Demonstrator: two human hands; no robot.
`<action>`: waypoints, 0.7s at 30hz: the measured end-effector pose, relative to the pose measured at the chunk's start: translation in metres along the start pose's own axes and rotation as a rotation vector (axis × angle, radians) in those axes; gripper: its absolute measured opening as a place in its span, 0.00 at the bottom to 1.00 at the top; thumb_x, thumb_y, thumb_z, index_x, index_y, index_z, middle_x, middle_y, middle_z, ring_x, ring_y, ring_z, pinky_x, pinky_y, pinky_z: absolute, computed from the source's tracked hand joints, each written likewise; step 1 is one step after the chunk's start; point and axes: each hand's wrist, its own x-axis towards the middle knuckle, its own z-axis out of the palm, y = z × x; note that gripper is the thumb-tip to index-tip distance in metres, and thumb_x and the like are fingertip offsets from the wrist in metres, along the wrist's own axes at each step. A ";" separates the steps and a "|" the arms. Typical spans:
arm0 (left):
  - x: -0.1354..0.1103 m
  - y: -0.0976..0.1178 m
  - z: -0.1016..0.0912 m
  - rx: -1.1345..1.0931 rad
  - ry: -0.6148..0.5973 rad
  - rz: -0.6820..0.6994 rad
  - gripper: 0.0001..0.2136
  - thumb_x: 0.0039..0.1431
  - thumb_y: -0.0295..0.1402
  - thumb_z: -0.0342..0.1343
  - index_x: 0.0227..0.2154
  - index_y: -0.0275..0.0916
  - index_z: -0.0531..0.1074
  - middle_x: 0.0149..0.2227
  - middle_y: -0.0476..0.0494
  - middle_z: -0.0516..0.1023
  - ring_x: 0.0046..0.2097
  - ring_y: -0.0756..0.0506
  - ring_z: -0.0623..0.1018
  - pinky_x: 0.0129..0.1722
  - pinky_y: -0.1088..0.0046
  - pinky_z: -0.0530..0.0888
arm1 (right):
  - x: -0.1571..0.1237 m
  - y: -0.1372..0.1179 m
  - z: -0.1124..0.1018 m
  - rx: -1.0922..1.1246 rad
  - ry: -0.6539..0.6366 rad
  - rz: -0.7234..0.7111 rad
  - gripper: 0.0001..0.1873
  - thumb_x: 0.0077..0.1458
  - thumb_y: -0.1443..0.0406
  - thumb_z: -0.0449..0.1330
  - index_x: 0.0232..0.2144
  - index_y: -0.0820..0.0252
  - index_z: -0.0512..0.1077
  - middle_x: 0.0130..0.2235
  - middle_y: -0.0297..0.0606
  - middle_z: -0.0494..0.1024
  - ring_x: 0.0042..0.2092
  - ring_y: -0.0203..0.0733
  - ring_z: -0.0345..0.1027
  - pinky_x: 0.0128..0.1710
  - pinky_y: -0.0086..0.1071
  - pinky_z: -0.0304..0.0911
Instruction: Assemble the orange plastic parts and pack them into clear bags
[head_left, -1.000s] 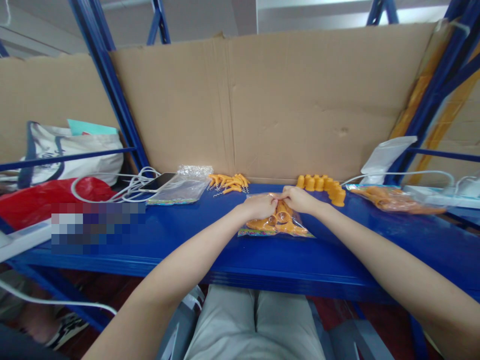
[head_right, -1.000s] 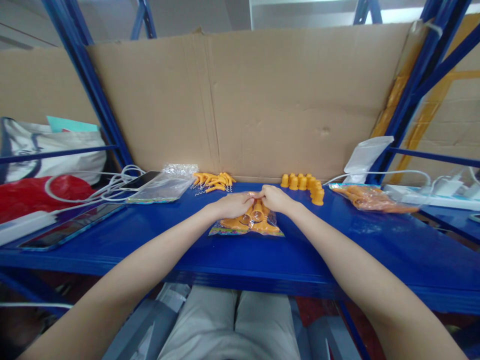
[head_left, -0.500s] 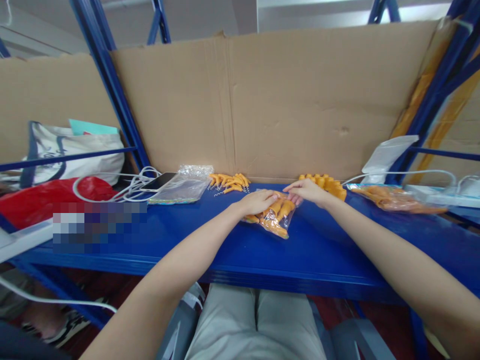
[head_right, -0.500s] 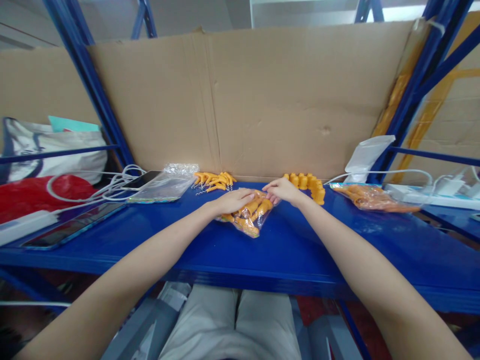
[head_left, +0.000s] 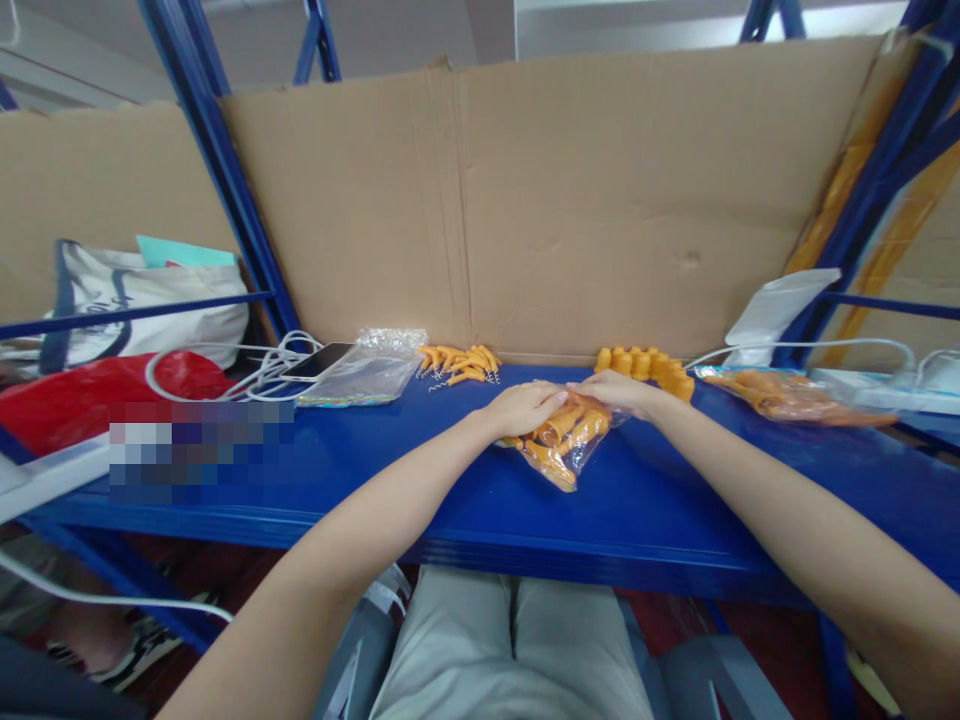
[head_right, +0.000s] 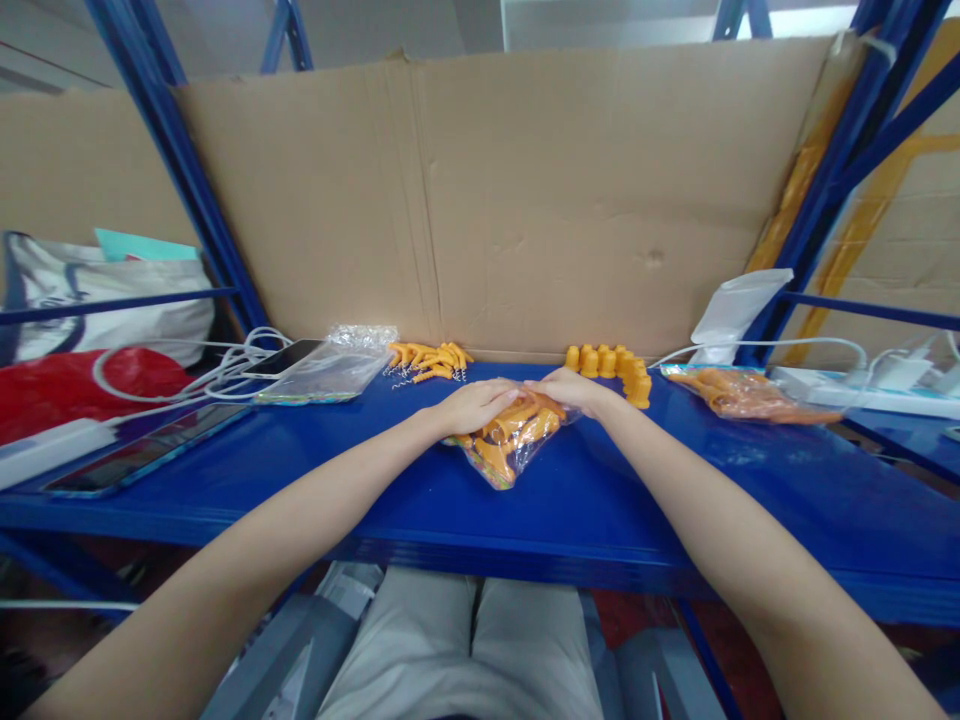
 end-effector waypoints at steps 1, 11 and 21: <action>0.000 0.000 0.001 0.000 0.006 0.002 0.22 0.69 0.37 0.32 0.54 0.39 0.68 0.58 0.45 0.70 0.60 0.48 0.67 0.60 0.68 0.61 | -0.002 -0.005 0.000 0.068 -0.067 0.069 0.22 0.49 0.49 0.62 0.22 0.63 0.75 0.23 0.42 0.77 0.25 0.40 0.70 0.25 0.32 0.67; -0.002 0.003 0.005 0.045 0.161 0.047 0.21 0.68 0.34 0.32 0.50 0.36 0.69 0.53 0.41 0.74 0.55 0.45 0.71 0.55 0.64 0.65 | -0.006 -0.023 0.006 0.203 -0.217 0.136 0.17 0.60 0.57 0.54 0.30 0.63 0.76 0.29 0.45 0.80 0.32 0.42 0.74 0.34 0.33 0.70; -0.001 -0.006 -0.007 0.163 0.394 -0.185 0.19 0.68 0.36 0.33 0.53 0.38 0.63 0.56 0.40 0.70 0.58 0.43 0.67 0.60 0.57 0.56 | -0.009 -0.041 0.007 0.328 -0.107 0.094 0.15 0.62 0.65 0.49 0.36 0.64 0.76 0.31 0.48 0.79 0.34 0.44 0.74 0.35 0.36 0.70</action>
